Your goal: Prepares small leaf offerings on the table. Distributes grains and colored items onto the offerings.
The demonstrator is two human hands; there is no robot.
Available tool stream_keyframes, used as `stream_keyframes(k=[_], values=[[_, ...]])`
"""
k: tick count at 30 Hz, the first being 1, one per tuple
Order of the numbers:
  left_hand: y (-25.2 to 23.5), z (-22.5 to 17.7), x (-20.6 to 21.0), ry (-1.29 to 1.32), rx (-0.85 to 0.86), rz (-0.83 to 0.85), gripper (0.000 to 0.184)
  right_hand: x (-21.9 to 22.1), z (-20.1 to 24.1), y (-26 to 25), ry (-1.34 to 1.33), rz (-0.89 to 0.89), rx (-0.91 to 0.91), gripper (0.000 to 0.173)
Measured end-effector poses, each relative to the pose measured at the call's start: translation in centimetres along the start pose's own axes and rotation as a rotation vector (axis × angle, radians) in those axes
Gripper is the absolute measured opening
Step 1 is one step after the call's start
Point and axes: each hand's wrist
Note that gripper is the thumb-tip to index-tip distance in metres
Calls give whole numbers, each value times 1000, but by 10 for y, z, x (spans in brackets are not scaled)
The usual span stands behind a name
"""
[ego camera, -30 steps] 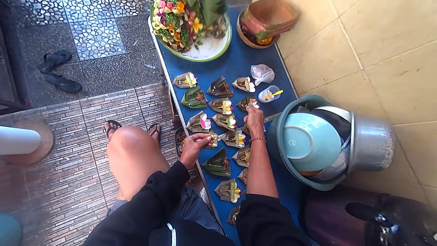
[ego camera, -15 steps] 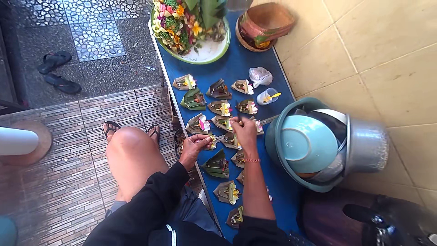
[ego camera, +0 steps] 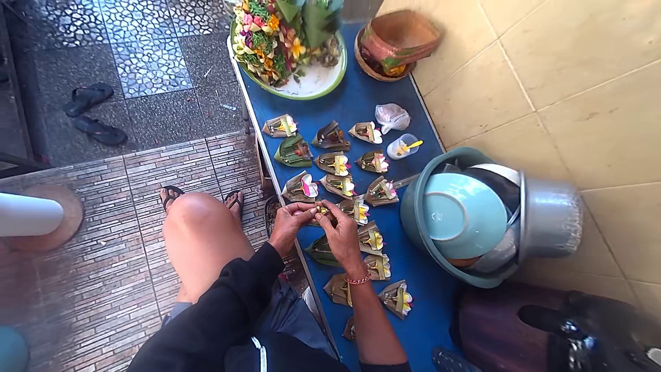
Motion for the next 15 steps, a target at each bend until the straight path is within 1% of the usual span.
stream_keyframes(k=[5,9,11,13,15], values=[[3,-5,-1,55,-1,11,9,-1,7,-11,-23,-22,-39,25],[3,-8,-3,96,33,-14,8,-2,14,-27,16,-14,-83,26],[2,-10,-5,117,46,-38,10,-6,18,-44,49,-23,-138,27],[1,-10,-8,141,69,-50,20,-11,22,-69,89,-24,-186,27],[0,-10,-10,150,98,-52,29,-12,24,-113,122,-44,-160,28]])
Point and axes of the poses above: each hand's wrist, its own y-axis away from the middle knuckle, its own x-axis out of the palm, z = x × y, and after that the axes turned 8 degrees about -x, right-handed
